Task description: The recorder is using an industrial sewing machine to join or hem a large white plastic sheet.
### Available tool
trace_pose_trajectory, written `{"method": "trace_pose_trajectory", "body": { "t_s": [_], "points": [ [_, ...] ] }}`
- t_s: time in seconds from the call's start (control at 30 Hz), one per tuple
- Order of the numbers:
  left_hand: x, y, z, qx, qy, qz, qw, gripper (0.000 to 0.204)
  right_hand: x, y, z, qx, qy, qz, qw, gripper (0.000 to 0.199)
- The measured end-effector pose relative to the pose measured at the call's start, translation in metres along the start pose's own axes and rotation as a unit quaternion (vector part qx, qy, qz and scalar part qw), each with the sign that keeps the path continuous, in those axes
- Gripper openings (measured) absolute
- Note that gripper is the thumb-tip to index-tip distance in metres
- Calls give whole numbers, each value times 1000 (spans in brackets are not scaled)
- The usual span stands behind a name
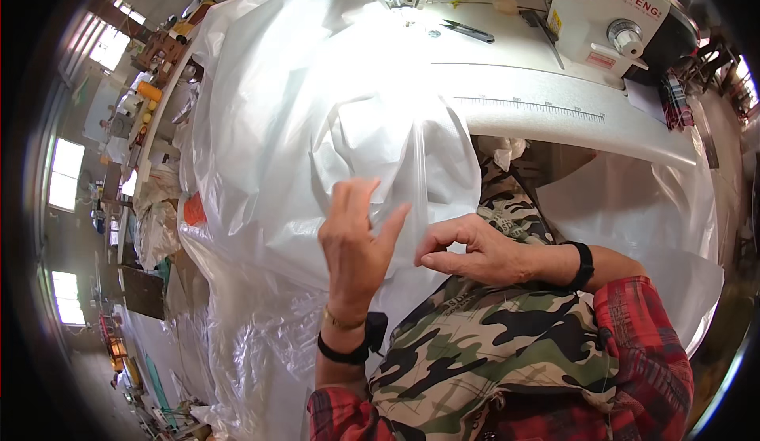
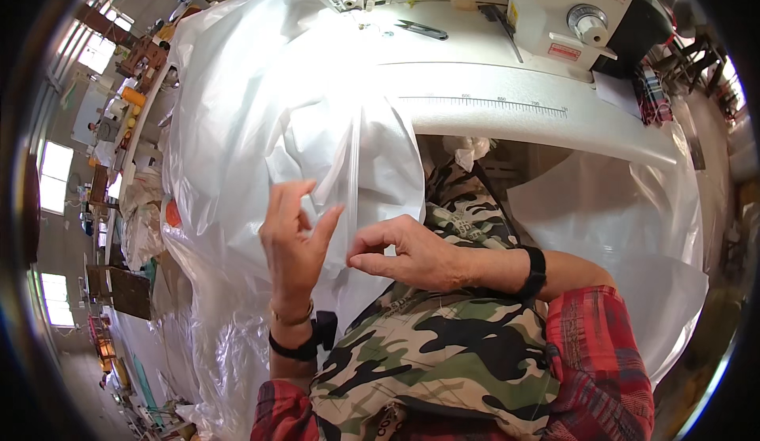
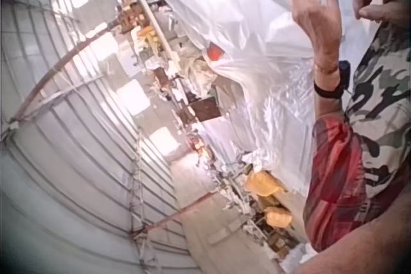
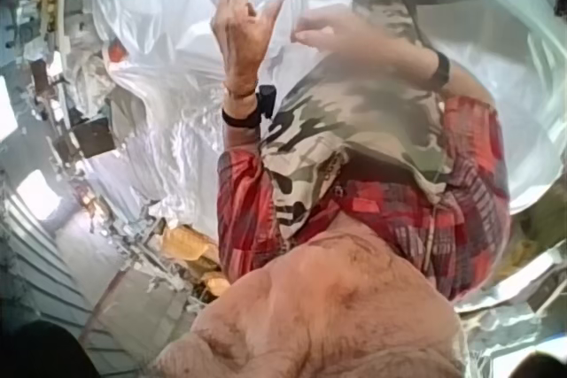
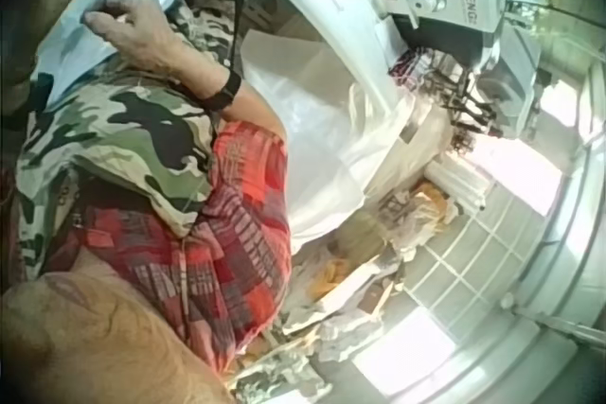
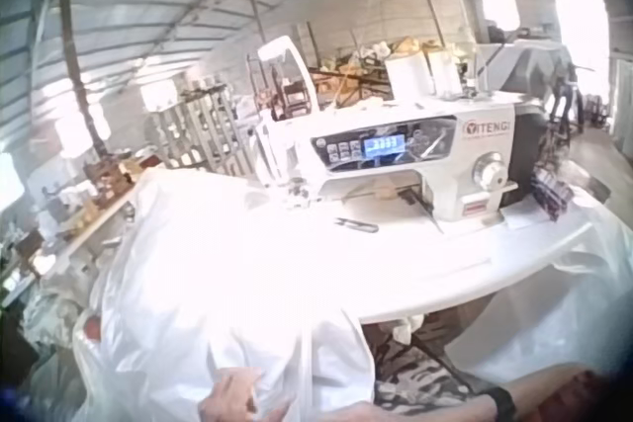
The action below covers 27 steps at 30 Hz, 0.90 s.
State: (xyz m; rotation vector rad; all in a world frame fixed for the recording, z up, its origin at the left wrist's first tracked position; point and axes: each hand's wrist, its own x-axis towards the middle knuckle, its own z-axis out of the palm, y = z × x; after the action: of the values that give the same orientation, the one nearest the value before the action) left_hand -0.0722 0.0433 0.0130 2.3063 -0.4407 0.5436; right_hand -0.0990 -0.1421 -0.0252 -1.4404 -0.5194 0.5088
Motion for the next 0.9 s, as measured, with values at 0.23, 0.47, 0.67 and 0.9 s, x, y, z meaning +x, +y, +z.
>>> {"method": "trace_pose_trajectory", "body": {
  "t_s": [0.23, 0.47, 0.67, 0.9],
  "points": [
    [-5, -37, 38, -244, -89, -79, 962, 7, 1, -10, 3, -17, 26, -53, 998, 22],
    [-21, -45, 49, -436, -142, -251, 852, 10, 9, 2, 4, -81, -29, 31, 996, 24],
    [-28, -58, 43, -456, -146, -288, 829, 12, 9, 8, 9, -110, 9, -90, 990, 25],
    [-27, -54, 40, -459, -155, -313, 817, 13, 16, 14, 14, -154, -60, -6, 986, 25]
  ]
}}
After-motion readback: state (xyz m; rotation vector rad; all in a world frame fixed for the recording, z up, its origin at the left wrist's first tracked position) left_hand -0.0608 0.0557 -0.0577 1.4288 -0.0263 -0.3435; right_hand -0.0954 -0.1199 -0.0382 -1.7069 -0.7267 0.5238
